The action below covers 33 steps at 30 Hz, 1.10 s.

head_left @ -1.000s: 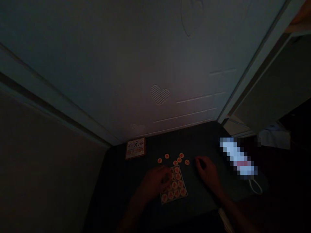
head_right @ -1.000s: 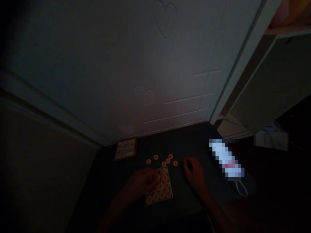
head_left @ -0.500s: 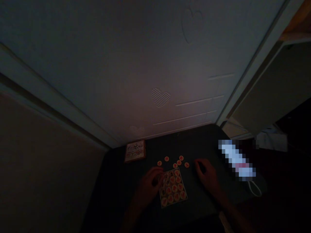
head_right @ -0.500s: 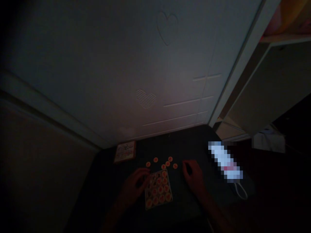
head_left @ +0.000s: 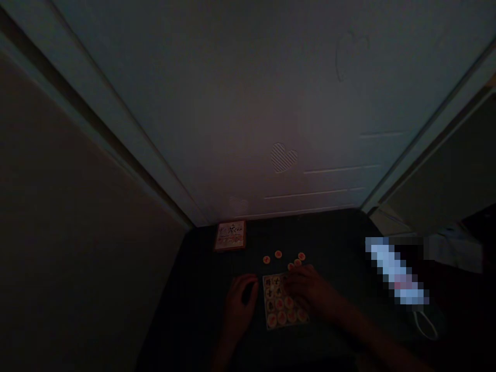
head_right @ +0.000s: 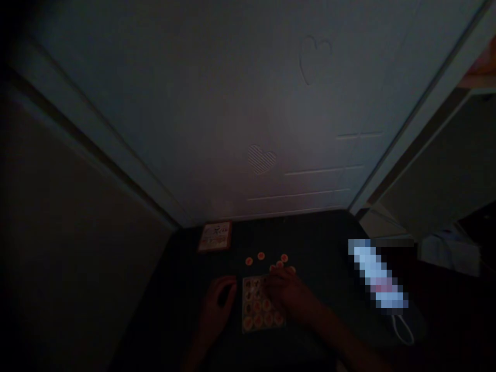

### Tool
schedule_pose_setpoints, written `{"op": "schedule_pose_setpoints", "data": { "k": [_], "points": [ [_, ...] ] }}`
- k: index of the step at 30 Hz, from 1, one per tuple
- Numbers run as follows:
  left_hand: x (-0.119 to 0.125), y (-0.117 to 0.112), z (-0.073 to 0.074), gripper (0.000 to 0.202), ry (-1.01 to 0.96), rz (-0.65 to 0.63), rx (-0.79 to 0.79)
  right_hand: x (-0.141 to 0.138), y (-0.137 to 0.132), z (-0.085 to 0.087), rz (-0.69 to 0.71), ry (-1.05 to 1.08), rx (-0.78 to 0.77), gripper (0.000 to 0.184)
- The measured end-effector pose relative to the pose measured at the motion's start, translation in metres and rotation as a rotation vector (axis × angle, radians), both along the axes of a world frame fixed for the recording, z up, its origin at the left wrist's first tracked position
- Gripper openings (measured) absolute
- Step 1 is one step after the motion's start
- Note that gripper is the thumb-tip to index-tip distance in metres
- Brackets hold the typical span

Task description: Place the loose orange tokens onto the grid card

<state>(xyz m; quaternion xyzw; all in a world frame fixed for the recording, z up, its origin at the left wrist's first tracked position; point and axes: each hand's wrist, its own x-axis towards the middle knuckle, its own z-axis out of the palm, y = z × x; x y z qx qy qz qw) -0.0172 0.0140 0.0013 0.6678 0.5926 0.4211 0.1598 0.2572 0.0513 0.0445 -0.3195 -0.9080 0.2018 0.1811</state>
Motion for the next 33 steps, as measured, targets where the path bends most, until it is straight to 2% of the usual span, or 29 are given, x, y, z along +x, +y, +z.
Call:
{"op": "schedule_pose_setpoints", "data": {
  "k": [13, 22, 29, 33],
  "points": [
    [0.0, 0.001, -0.003, 0.016, 0.041, -0.018, 0.017, -0.001, -0.005, -0.004, -0.065, -0.117, 0.088, 0.027],
    [0.002, 0.002, 0.001, 0.018, 0.038, 0.005, 0.016, 0.0, -0.01, -0.01, -0.058, -0.042, 0.085, 0.028],
    [-0.001, 0.002, -0.002, 0.017, 0.038, -0.009, 0.033, 0.004, -0.02, -0.016, -0.089, -0.036, 0.116, 0.039],
    [0.004, -0.006, 0.006, 0.016, 0.07, -0.044, 0.045, 0.003, -0.025, -0.012, -0.08, -0.023, 0.131, 0.041]
  ]
}}
